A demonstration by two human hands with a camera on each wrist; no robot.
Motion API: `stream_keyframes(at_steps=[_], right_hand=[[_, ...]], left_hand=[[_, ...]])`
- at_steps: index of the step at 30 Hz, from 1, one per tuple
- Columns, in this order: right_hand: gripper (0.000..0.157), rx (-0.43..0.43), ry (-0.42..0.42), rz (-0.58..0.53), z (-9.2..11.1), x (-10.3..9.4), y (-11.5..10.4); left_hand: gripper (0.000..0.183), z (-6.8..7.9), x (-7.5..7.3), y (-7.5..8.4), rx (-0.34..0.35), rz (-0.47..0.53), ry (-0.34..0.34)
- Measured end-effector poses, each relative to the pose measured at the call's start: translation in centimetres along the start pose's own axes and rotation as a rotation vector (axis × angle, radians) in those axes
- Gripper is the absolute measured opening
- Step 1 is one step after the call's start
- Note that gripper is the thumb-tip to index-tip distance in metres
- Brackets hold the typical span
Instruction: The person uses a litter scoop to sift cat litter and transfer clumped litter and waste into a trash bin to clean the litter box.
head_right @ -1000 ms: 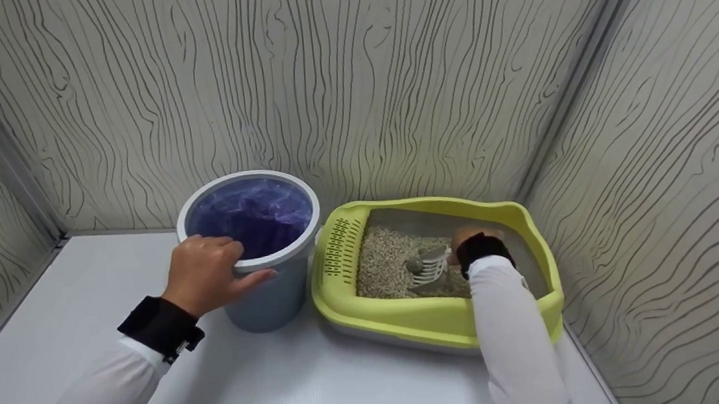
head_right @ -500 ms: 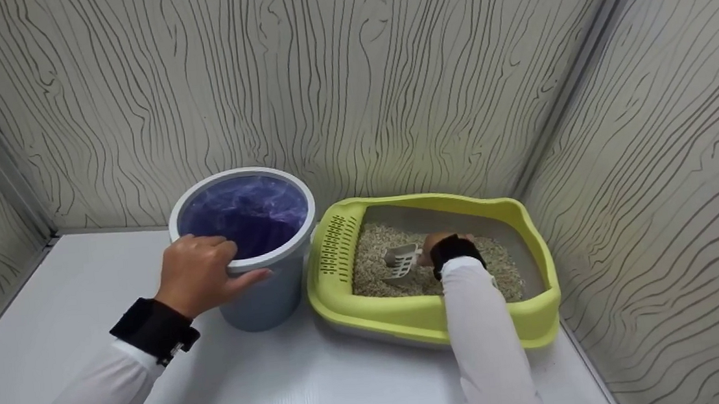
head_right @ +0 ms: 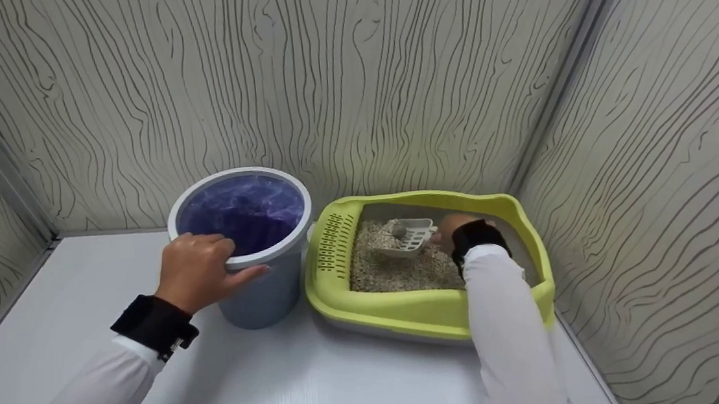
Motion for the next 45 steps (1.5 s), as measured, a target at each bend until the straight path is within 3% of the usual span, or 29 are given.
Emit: stream_keyframes(at_steps=[5,8,15,22,37,45], right_hand=[[0.041,0.016,0.039,0.014,2.1,-2.0,1.2],[0.038,0.006,0.042,-0.046,3.6,-2.6,2.1],[0.04,-0.033,0.071,-0.233,5.8,-1.2,3.9],[0.04,-0.057,0.15,-0.275,5.5,0.3,4.3],[0.036,-0.075,0.261,-0.286,4.6,1.0,3.5],[0.034,-0.117,0.218,-0.27,4.4,1.3,2.8]], left_hand=[[0.076,-0.2,-0.2,-0.1,-0.012,0.013,-0.005],[0.076,-0.2,-0.1,-0.1,-0.012,0.018,-0.009],[0.076,-0.1,-0.1,0.2,-0.014,0.025,-0.035],[0.076,0.0,0.0,0.0,-0.019,0.017,-0.04],[0.076,0.0,0.0,0.4,-0.014,0.022,-0.05],[0.076,-0.1,-0.1,0.2,-0.028,0.016,-0.063]])
Point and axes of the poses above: each hand's wrist, its own z-axis away from the middle knuckle, its own x-axis out of the palm, y = z × x, the point moved 2 cm from there along -z, towards the middle knuckle, and after that the axes turned 4 degrees about -z, right-handed, at the moved point
